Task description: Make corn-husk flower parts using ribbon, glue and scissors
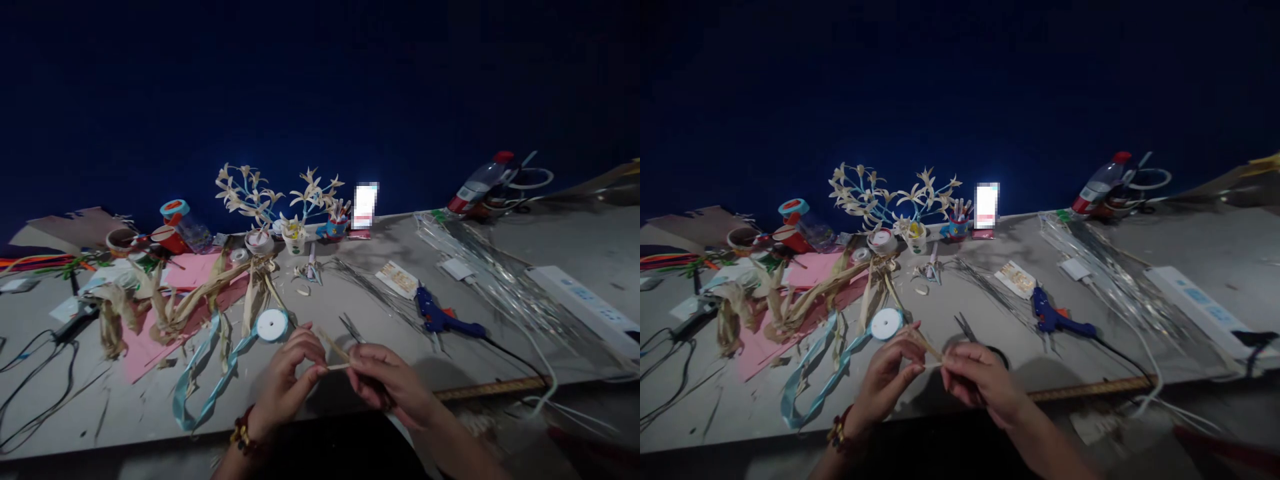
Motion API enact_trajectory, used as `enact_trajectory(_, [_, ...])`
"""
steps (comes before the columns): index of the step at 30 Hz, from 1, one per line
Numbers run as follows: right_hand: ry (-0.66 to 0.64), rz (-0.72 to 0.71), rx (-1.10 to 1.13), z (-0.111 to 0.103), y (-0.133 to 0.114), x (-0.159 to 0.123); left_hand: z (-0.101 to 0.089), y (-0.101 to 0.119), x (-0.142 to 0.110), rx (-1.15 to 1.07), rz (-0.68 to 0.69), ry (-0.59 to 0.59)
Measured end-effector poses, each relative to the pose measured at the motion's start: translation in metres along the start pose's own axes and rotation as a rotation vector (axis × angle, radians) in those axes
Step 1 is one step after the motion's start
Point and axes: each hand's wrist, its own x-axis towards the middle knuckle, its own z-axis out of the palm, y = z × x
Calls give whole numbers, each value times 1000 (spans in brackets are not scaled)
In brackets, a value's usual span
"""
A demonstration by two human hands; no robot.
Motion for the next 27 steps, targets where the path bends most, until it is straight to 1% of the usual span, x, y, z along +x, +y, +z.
enact_trajectory(4, [-57, 28, 145, -10, -3, -3, -1, -3, 2, -46, -26, -33])
enact_trajectory(9, [-239, 26, 325, -21, -6, -11, -2, -8, 1, -75, -48, -66])
enact_trajectory(11, [-275, 11, 385, -27, -8, -15, -3, -11, 0, -108, -65, -54])
enact_trajectory(12, [-246, -25, 410, -31, -9, -17, -2, -13, 0, -133, -79, -31])
enact_trajectory(13, [-180, -86, 425, -34, -11, -18, -2, -14, -1, -162, -97, 3])
enact_trajectory(14, [-76, -164, 422, -37, -12, -19, -2, -14, -1, -193, -117, 38])
enact_trajectory(16, [188, -322, 348, -40, -13, -16, -1, -14, -1, -243, -150, 107])
enact_trajectory(17, [294, -362, 271, -40, -11, -13, 0, -13, -1, -254, -158, 129])
enact_trajectory(18, [363, -365, 174, -38, -8, -10, 1, -11, 0, -255, -159, 139])
enact_trajectory(19, [392, -340, 72, -35, -3, -6, 3, -10, 1, -246, -152, 144])
enact_trajectory(20, [371, -293, -25, -30, 2, -2, 4, -8, 2, -229, -139, 147])
enact_trajectory(22, [271, -240, -166, -19, 13, 4, 8, -5, 3, -174, -102, 137])
enact_trajectory(25, [131, -301, -351, -4, 23, 8, 13, 0, 5, -63, -51, 92])
enact_trajectory(27, [111, -356, -488, 2, 24, 8, 14, 2, 4, 10, -42, 63])
